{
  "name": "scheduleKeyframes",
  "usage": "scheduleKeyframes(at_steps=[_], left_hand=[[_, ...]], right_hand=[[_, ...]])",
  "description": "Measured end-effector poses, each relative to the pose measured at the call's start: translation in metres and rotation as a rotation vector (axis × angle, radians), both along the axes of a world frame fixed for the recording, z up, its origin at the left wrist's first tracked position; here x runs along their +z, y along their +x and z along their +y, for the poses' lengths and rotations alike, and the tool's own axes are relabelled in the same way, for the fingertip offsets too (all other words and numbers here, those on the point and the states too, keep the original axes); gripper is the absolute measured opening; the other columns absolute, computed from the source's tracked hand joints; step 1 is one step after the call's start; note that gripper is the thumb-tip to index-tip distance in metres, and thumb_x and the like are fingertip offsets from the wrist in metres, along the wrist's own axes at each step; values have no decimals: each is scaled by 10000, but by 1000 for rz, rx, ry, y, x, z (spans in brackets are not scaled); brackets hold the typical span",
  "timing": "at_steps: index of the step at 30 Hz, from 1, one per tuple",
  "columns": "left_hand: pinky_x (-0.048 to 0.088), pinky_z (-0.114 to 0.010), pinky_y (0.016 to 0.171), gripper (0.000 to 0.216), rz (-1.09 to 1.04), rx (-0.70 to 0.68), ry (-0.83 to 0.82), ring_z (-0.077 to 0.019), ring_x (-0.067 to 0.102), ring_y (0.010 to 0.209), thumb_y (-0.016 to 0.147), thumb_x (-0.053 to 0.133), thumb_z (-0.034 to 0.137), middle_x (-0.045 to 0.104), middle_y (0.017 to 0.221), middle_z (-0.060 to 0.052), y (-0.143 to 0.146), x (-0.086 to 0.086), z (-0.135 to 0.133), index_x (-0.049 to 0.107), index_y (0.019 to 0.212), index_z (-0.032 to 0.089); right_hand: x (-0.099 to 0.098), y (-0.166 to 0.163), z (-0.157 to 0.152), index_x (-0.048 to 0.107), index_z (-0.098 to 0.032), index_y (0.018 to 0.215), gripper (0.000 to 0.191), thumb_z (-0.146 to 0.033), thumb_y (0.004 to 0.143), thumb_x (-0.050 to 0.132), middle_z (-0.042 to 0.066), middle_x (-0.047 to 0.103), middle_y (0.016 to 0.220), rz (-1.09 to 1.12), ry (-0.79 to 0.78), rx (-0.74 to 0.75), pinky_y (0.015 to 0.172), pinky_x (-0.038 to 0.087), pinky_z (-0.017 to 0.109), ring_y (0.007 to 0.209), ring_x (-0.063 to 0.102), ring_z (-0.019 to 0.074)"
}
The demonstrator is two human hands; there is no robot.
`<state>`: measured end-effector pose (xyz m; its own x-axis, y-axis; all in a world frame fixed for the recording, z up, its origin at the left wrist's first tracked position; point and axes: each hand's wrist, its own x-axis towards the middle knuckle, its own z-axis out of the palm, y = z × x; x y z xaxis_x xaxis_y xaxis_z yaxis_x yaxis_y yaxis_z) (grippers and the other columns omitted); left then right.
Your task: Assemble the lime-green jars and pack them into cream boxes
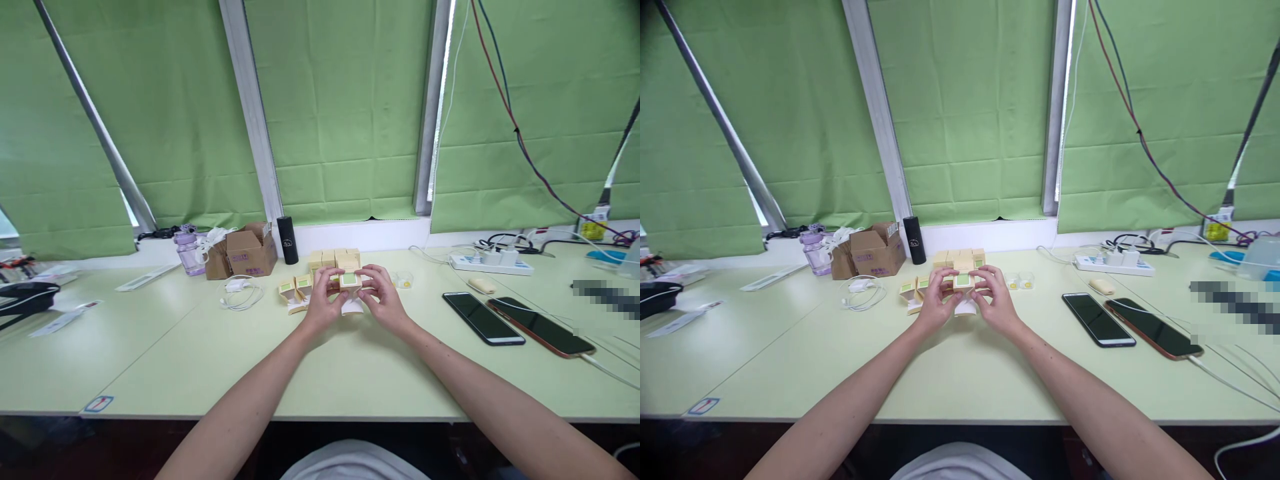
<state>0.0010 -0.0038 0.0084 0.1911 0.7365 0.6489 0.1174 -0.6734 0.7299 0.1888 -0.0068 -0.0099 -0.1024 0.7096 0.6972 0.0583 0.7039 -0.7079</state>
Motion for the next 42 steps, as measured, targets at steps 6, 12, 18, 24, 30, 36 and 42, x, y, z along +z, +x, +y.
scheduleKeyframes(at_steps=[6,12,18,24,30,36,42], left_hand=[[600,-411,980,431,3,-16,9,-183,680,1018,912,745,394,441,1414,-95,-1,-3,2,593,1295,269],[549,-445,1087,529,22,-129,42,-246,639,1184,950,700,454,403,1451,-119,-5,-2,2,551,1429,288],[456,-543,1185,921,99,-231,-17,-334,566,1324,809,840,531,310,1567,-144,-8,-4,3,400,1594,335],[410,-600,1209,1047,160,-202,8,-352,530,1347,765,887,486,280,1593,-145,-7,-7,3,317,1636,372],[428,-568,1198,902,136,-185,6,-304,561,1283,855,808,484,319,1553,-141,-6,-5,2,348,1618,344],[457,-503,1186,762,66,-212,0,-292,568,1316,915,740,496,328,1559,-130,-5,-4,1,394,1573,328],[473,-476,1153,703,17,-211,-33,-293,577,1309,929,729,481,367,1540,-136,-4,-6,3,418,1532,296]], right_hand=[[0,-1,2,648,-328,1277,328,-426,965,678,95,459,1395,11,-11,-31,905,653,454,965,705,194],[1,-1,4,655,-329,1274,319,-392,963,676,94,467,1383,33,-8,-54,892,655,446,966,693,194],[3,0,5,662,-326,1268,308,-359,962,665,95,468,1385,74,-14,-80,885,654,445,929,708,184],[0,1,7,659,-319,1276,313,-344,965,644,91,474,1382,69,0,-98,873,658,410,919,704,170],[-1,0,8,666,-324,1273,315,-314,959,642,87,476,1364,66,-4,-97,870,661,430,924,705,178],[0,-1,7,677,-327,1265,316,-353,950,677,90,471,1362,60,-15,-89,899,662,448,951,708,191],[1,0,4,695,-323,1263,345,-429,936,717,91,468,1353,67,-26,-49,929,654,474,936,709,192]])
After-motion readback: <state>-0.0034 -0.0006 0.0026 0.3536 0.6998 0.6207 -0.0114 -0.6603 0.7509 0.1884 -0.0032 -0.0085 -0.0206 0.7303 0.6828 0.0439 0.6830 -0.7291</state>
